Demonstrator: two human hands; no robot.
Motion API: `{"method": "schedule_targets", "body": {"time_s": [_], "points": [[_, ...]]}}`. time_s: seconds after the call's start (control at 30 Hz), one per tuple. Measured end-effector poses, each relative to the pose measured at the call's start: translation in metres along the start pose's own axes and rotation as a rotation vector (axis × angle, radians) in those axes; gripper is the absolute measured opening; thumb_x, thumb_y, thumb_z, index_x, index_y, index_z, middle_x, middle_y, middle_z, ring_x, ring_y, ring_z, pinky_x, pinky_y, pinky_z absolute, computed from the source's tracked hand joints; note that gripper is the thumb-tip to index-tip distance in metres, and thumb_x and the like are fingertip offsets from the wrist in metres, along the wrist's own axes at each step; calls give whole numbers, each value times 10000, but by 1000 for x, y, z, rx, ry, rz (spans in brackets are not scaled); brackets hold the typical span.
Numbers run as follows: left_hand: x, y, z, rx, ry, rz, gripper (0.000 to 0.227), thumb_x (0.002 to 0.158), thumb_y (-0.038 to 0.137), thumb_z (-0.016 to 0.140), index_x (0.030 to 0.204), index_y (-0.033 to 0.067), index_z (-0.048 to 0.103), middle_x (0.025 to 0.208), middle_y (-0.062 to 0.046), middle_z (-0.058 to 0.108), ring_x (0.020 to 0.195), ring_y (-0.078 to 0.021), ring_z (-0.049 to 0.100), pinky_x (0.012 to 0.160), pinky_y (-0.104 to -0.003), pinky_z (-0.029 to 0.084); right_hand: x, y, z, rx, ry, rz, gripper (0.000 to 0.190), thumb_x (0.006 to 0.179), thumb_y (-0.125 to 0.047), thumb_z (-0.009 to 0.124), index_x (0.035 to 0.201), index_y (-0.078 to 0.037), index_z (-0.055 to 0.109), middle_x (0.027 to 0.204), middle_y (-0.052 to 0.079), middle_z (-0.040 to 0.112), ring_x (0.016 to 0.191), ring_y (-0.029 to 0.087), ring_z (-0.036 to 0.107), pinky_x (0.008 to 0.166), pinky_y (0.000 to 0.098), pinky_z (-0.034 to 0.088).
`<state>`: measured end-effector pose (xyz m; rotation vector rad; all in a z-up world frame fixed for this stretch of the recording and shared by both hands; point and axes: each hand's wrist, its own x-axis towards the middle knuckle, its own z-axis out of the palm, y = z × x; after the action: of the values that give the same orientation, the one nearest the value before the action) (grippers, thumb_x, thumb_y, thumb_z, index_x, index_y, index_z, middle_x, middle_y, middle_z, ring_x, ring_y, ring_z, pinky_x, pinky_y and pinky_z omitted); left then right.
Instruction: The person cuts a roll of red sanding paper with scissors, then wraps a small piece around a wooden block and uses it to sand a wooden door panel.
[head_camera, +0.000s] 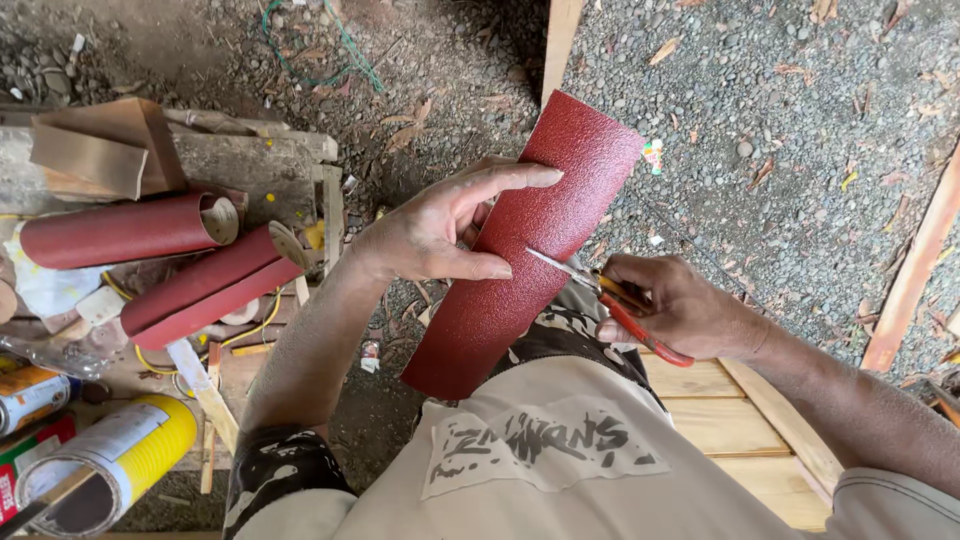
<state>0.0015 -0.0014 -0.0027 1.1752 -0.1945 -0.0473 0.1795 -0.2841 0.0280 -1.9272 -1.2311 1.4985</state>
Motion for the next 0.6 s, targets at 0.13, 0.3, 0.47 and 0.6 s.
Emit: {"method": "schedule_targets", "body": {"time_s": [0.13, 0.3, 0.47, 0.6], "points": [[2, -5, -4, -15, 0, 8, 855, 888, -49, 786, 1622, 71, 366, 1644, -119, 351, 1529, -252, 450, 1305, -411, 454, 2, 2, -7, -36, 23, -91, 441, 774, -441, 838, 780, -50, 635, 573, 11, 553, 480, 118, 504, 455, 370, 418], [6, -7, -6, 54, -24, 52, 861, 884, -13, 819, 1621, 83, 385, 1593, -122, 387, 1516, -249, 437, 1322, -431, 410, 4, -3, -12, -3, -58, 57, 542, 726, -537, 815, 817, -29, 649, 604, 45, 551, 545, 155, 494, 505, 406, 419], [12, -1, -2, 146, -50, -19, 873, 827, 12, 827, 1589, 108, 412, 1575, -130, 436, 1514, -267, 446, 1304, -424, 413, 2, -16, -14, -26, -98, 29, 768, 722, -774, 625, 955, -44, 656, 712, 61, 652, 656, 189, 633, 601, 416, 525], [13, 6, -2, 286, -65, 34, 894, 800, 13, 839, 1582, 135, 423, 1546, -131, 476, 1487, -268, 478, 1301, -421, 403, 0, -25, -13, 3, -203, 99, 854, 750, -864, 445, 1003, -75, 651, 735, 86, 684, 692, 216, 698, 642, 436, 555]]}}
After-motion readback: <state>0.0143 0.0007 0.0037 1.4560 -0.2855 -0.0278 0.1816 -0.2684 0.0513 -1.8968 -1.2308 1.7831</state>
